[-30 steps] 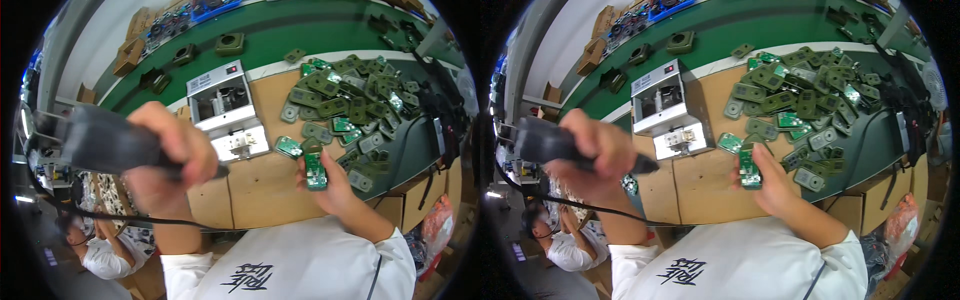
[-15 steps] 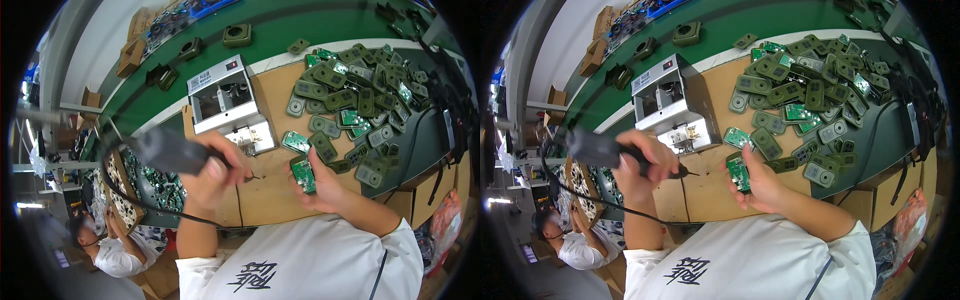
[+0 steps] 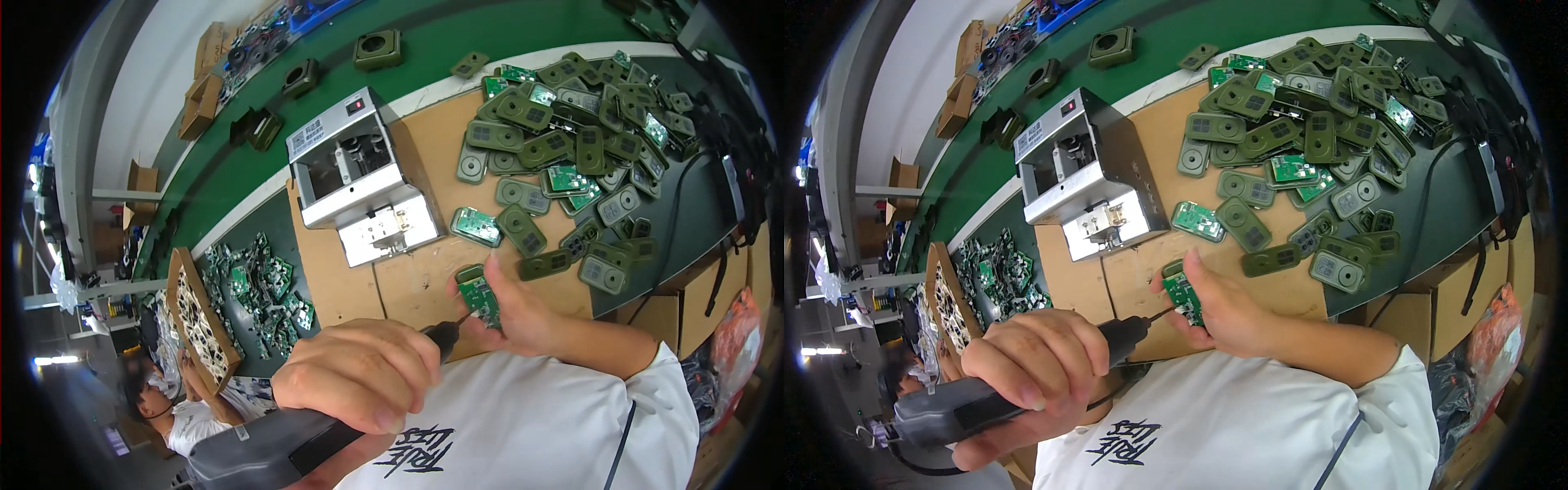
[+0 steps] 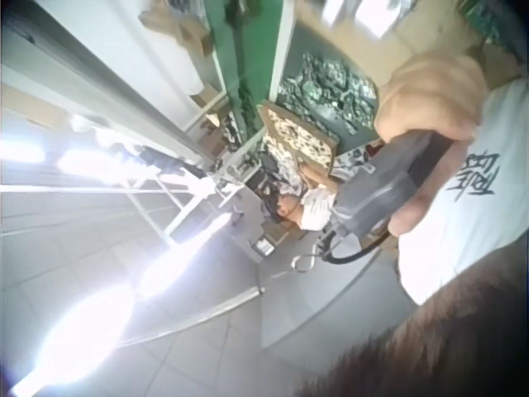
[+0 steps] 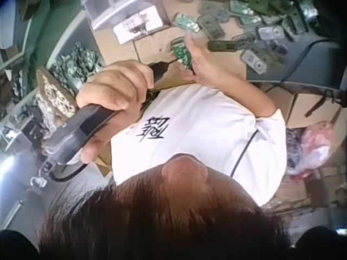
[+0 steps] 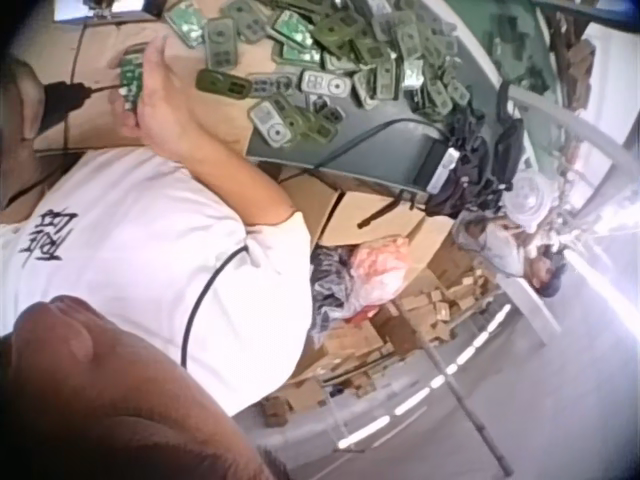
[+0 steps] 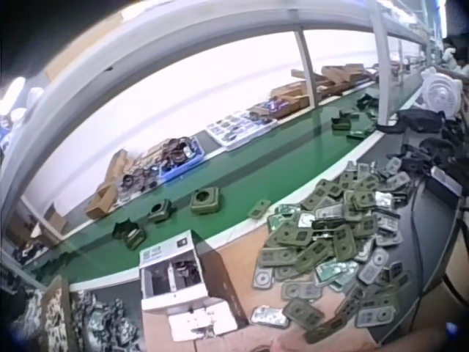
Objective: The user is assembling electronic units by placing circuit boards into plastic housings and securing them with an electric screwdriver.
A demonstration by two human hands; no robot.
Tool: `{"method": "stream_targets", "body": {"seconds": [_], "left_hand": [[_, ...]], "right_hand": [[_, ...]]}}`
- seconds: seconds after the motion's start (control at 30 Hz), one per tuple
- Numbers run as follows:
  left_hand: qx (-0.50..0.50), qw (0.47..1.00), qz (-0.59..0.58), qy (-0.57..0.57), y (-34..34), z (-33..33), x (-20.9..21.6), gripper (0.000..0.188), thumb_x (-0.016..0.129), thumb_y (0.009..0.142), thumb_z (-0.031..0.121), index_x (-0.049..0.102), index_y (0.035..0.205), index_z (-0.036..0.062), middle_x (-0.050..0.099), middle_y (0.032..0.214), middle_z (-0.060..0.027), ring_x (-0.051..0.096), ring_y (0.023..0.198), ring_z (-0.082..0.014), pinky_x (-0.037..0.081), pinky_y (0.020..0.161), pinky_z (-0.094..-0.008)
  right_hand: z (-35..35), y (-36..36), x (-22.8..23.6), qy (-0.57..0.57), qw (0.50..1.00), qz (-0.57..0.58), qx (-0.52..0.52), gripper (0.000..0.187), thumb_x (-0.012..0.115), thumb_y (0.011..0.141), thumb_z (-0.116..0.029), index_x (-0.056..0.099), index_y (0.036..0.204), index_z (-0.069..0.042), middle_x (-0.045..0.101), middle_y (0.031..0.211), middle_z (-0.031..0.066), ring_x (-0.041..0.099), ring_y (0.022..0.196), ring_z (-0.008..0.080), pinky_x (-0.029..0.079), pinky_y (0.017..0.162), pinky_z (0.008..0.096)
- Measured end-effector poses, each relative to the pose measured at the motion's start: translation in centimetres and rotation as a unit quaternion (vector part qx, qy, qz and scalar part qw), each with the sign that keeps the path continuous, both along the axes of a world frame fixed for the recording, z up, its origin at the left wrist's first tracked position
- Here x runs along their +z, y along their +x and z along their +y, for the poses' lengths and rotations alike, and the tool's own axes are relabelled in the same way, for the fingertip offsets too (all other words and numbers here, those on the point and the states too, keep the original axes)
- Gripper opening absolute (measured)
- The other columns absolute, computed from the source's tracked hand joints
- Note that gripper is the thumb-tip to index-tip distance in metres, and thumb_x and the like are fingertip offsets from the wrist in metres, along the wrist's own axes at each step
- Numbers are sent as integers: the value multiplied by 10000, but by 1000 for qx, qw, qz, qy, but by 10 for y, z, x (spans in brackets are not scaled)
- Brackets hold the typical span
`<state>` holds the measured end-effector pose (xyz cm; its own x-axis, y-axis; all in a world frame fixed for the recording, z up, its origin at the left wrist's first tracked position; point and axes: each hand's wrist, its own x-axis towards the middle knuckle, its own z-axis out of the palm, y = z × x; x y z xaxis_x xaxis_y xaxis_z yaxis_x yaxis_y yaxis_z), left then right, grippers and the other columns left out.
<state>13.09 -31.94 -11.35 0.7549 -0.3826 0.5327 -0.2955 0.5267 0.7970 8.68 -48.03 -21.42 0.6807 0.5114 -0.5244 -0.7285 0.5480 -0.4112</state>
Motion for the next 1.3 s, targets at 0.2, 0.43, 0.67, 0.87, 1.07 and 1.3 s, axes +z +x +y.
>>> {"method": "stream_targets", "body": {"seconds": [0.2,0.43,0.67,0.87,1.07,1.3], "left_hand": [[-34,999,-9,36,-6,10,5,277,693,819,250,550,864,17,573,618,-106,561,505,-245,504,528,-406],[-89,995,-5,37,-4,6,-6,229,736,767,20,551,901,0,606,692,-139,594,575,-275,527,609,-433],[41,998,-24,-35,-9,-10,-19,632,601,822,678,508,836,53,511,564,-17,497,416,-160,435,415,-313],[6,999,20,-28,0,7,-17,672,596,808,704,519,929,47,536,613,-25,513,487,-161,441,485,-331],[95,995,21,0,14,58,10,766,560,826,703,459,1120,2,541,657,-42,526,551,-174,461,573,-342],[196,980,-2,43,16,88,8,688,553,881,628,448,1125,-7,528,665,-55,523,561,-169,467,572,-333]], "right_hand": [[4,-4,2,22,1000,9,-2,640,223,963,-676,510,1119,-126,433,633,11,326,512,81,253,461,231],[6,-6,3,35,997,29,-63,576,250,976,-645,506,1085,-140,454,692,10,333,526,88,250,465,234],[7,-10,-3,66,993,18,-94,577,258,968,-656,506,1090,-149,458,697,8,335,533,91,253,473,236],[2,-5,-9,49,997,-59,-30,610,282,954,-676,523,1082,-131,508,726,13,394,540,115,310,484,244],[-19,14,6,15,997,-28,-66,317,531,981,-344,484,1197,-116,651,994,102,674,828,218,578,656,389],[-36,18,14,0,997,-35,-74,260,571,967,-255,498,1166,-105,658,987,90,690,846,193,612,619,411]]}}
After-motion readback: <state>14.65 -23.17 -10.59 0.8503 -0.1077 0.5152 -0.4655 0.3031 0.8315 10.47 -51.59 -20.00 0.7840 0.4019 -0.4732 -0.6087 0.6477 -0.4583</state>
